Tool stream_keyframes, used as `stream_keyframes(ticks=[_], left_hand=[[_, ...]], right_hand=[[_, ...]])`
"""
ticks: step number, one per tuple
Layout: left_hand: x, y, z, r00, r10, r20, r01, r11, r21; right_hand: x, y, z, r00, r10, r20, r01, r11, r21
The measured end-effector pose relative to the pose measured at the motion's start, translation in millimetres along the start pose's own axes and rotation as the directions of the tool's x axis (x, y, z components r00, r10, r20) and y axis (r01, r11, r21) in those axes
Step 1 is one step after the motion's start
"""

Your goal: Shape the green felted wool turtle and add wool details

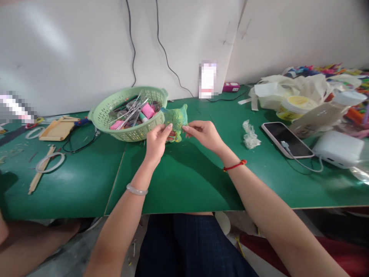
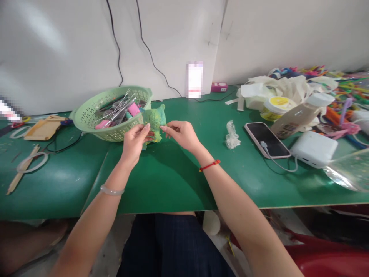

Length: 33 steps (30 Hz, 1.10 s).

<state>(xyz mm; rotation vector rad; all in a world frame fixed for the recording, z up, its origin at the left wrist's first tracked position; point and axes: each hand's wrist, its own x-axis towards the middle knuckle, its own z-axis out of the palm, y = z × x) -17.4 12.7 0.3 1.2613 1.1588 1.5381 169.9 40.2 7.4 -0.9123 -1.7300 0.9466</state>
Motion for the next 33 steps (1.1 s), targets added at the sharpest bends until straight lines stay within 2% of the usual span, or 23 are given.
stream_keyframes(ticks=[6,10,12,17,23,29,33], left_hand=[[1,1,0.7,1.000,0.009,-0.010,-0.009,1.000,-0.017],[0,3,0.1,1.000,-0.018,0.020,0.019,1.000,-0.024],[-1,3,0.5,0.998,-0.041,0.056,0.042,0.999,-0.029],[-4,2,3.0,0.985,-0.072,0.157,0.071,0.997,0.014],[-6,2,2.7,0.975,-0.080,0.205,0.068,0.996,0.066],[-6,3,1.9,0.955,-0.180,0.234,0.169,0.983,0.065],[-3,-8,2.3,0.928,-0.302,0.219,0.299,0.953,0.049]], right_hand=[[2,1,1,0.998,0.049,0.028,-0.052,0.991,0.120],[1,-5,-4,0.988,0.142,0.066,-0.154,0.952,0.265],[2,-7,-8,0.983,0.182,0.020,-0.178,0.923,0.342],[4,-8,-13,0.967,0.228,-0.115,-0.143,0.856,0.497],[5,-5,-10,0.950,0.263,-0.171,-0.140,0.844,0.517],[4,2,-13,0.945,0.327,-0.014,-0.273,0.810,0.518],[6,18,-15,0.907,0.417,-0.056,-0.312,0.757,0.574]])
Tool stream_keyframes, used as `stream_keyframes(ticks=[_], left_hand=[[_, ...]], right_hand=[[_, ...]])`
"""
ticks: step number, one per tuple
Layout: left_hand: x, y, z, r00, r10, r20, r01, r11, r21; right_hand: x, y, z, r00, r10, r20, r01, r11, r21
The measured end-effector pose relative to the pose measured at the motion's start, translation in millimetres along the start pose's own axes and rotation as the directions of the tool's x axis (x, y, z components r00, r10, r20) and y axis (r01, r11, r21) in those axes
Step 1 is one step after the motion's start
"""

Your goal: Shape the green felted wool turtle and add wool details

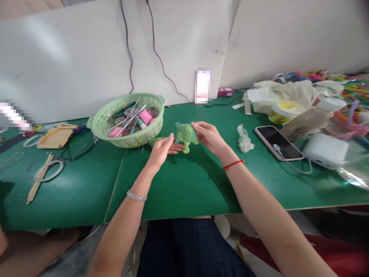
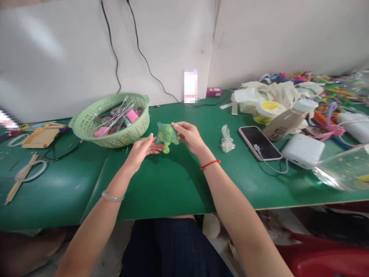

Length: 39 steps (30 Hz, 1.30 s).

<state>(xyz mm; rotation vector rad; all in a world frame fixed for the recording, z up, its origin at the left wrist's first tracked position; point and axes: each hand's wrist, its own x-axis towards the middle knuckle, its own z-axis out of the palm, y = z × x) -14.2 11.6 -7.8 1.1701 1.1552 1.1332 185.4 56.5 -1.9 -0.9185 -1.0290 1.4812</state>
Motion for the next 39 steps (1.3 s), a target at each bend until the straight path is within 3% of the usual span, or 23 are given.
stream_keyframes(ticks=[4,6,10,22,29,39], left_hand=[[4,-10,1.4,0.993,-0.113,0.018,0.113,0.993,-0.040],[4,-11,3.1,0.988,-0.151,0.043,0.153,0.987,-0.054],[0,-8,6.9,0.973,-0.221,0.069,0.227,0.969,-0.101],[-6,-6,5.6,0.992,-0.123,0.004,0.123,0.987,-0.108],[-6,-6,5.4,0.997,-0.061,-0.043,0.055,0.990,-0.129],[-4,-5,12.4,0.992,-0.104,-0.072,0.088,0.975,-0.203]], right_hand=[[9,11,-6,0.993,0.047,-0.107,-0.035,0.993,0.113],[11,14,-4,0.980,0.070,-0.184,-0.046,0.990,0.132],[8,18,3,0.971,0.059,-0.230,-0.034,0.993,0.114],[-4,23,15,0.938,0.014,-0.346,-0.002,0.999,0.036],[-7,25,19,0.928,0.088,-0.363,-0.081,0.996,0.035],[-8,23,22,0.920,0.153,-0.362,-0.140,0.988,0.063]])
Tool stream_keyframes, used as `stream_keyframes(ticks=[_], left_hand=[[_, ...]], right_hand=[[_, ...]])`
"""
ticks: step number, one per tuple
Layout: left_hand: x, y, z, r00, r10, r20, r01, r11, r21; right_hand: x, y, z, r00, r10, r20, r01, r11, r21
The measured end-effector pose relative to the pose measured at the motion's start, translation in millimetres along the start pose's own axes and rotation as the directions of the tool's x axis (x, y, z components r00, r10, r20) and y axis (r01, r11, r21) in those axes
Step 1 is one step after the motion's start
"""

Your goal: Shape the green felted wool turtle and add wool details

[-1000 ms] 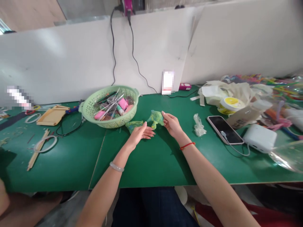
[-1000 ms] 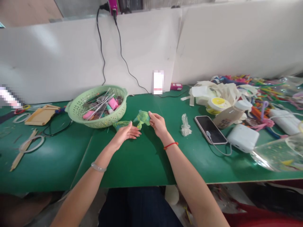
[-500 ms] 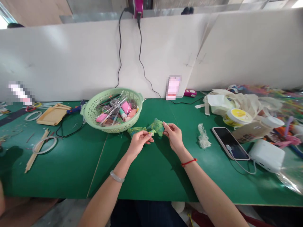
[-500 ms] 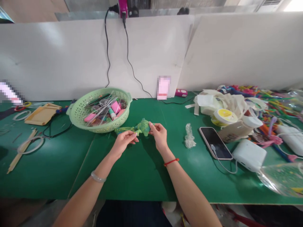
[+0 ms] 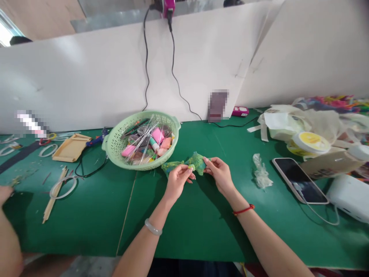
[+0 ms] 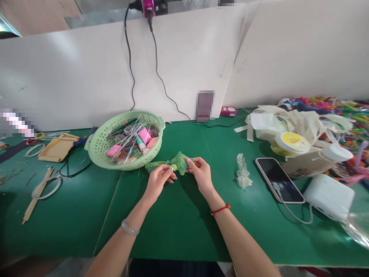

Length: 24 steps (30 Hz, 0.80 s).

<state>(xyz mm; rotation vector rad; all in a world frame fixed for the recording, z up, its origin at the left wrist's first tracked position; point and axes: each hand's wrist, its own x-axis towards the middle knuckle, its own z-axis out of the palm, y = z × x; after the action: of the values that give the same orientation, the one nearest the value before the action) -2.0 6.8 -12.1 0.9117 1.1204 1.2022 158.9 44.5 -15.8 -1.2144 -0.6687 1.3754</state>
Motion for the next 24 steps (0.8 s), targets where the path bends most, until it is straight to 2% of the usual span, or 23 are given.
stream_keyframes(ticks=[6,9,15,18,20,22,24], left_hand=[[1,5,-0.7,0.991,-0.125,-0.048,0.122,0.990,-0.069],[0,6,-1.7,0.985,-0.167,-0.037,0.166,0.985,-0.045],[-4,8,-0.4,0.986,-0.158,-0.055,0.159,0.987,0.019],[-3,8,0.8,0.988,-0.141,-0.066,0.144,0.989,0.036],[-2,8,0.0,0.990,-0.121,-0.071,0.125,0.991,0.050],[-3,10,-2.8,0.994,-0.092,-0.067,0.097,0.993,0.072],[-11,14,-7.1,0.995,-0.057,-0.080,0.064,0.994,0.092]], right_hand=[[5,-2,-4,1.000,0.029,-0.005,-0.029,1.000,-0.008],[7,-2,-7,1.000,0.013,0.011,-0.013,0.999,-0.030],[21,4,-14,0.992,-0.129,-0.014,0.122,0.965,-0.233],[28,8,-20,0.982,-0.187,-0.008,0.165,0.886,-0.434],[29,11,-26,0.959,-0.283,0.026,0.246,0.780,-0.575],[29,13,-31,0.892,-0.448,0.060,0.370,0.648,-0.665],[33,11,-35,0.829,-0.556,0.050,0.429,0.576,-0.696]])
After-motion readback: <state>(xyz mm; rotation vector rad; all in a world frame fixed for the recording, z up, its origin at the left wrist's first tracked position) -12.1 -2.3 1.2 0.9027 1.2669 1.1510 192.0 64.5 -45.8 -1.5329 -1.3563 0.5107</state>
